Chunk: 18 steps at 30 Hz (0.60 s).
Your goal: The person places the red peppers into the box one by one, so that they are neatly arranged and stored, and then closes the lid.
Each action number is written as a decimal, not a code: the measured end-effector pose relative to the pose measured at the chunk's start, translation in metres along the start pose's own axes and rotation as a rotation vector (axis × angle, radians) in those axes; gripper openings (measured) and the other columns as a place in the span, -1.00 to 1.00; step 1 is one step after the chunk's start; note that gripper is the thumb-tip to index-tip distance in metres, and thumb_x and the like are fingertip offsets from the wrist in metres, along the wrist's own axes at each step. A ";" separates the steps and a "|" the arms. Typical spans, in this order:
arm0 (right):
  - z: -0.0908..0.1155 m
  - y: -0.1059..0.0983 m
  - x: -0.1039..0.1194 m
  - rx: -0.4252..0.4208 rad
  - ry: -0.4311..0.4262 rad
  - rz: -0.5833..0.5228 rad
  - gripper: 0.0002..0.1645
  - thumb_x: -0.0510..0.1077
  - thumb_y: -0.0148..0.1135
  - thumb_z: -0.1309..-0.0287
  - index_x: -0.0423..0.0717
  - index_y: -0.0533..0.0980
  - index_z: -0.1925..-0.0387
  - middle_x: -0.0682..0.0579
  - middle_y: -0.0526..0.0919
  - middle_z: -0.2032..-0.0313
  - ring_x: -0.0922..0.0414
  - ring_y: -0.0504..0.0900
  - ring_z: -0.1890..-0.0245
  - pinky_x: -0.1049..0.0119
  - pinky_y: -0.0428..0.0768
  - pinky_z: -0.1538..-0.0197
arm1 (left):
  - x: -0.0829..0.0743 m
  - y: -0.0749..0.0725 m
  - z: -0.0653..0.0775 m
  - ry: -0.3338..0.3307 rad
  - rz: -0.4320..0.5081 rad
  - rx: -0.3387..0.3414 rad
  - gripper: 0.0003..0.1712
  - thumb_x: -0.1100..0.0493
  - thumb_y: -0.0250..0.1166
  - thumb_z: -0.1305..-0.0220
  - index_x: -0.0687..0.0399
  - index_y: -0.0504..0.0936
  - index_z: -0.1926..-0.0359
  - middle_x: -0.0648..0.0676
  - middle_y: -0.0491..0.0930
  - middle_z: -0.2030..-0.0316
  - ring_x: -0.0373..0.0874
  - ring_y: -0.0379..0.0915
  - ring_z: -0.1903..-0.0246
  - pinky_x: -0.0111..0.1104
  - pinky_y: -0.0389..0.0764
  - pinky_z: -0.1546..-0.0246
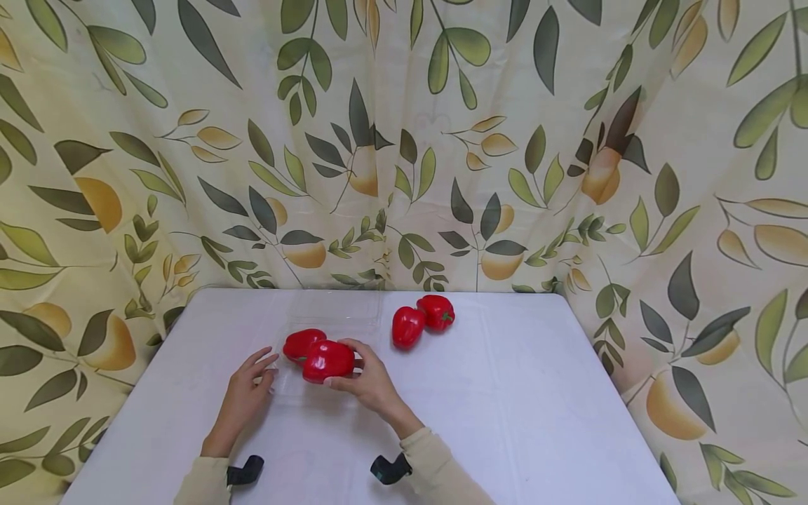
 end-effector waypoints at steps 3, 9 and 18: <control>-0.001 0.005 -0.001 0.001 0.005 -0.001 -0.08 -0.03 0.52 0.05 0.10 0.31 -0.35 -0.02 0.39 -0.29 -0.05 0.43 -0.21 0.10 0.70 -0.04 | -0.001 0.000 0.001 0.001 0.000 0.000 -0.62 0.25 0.16 -0.35 0.20 0.61 -0.16 0.16 0.44 -0.31 0.07 0.67 0.06 -0.14 0.72 0.12; -0.003 0.013 -0.004 -0.003 0.015 0.016 -0.09 -0.02 0.54 0.08 0.15 0.33 -0.33 -0.01 0.40 -0.28 -0.06 0.43 -0.21 0.09 0.71 -0.01 | 0.000 0.000 0.002 0.001 -0.010 0.013 -0.61 0.22 0.16 -0.35 0.17 0.61 -0.17 0.16 0.44 -0.32 0.08 0.66 0.03 -0.13 0.72 0.08; -0.006 0.024 -0.005 -0.001 0.024 0.053 -0.12 -0.01 0.55 0.09 0.17 0.36 -0.30 -0.01 0.43 -0.26 -0.03 0.47 -0.16 0.10 0.72 0.02 | 0.001 -0.001 0.001 -0.029 -0.006 0.040 -0.60 0.18 0.16 -0.37 0.13 0.59 -0.20 0.12 0.40 -0.35 0.08 0.62 -0.04 -0.11 0.69 0.02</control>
Point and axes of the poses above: each hand's wrist, its own z-axis away from the middle knuckle, its own y-axis out of the palm, x = y × z, the point moved 6 cm from there along -z, towards the middle knuckle
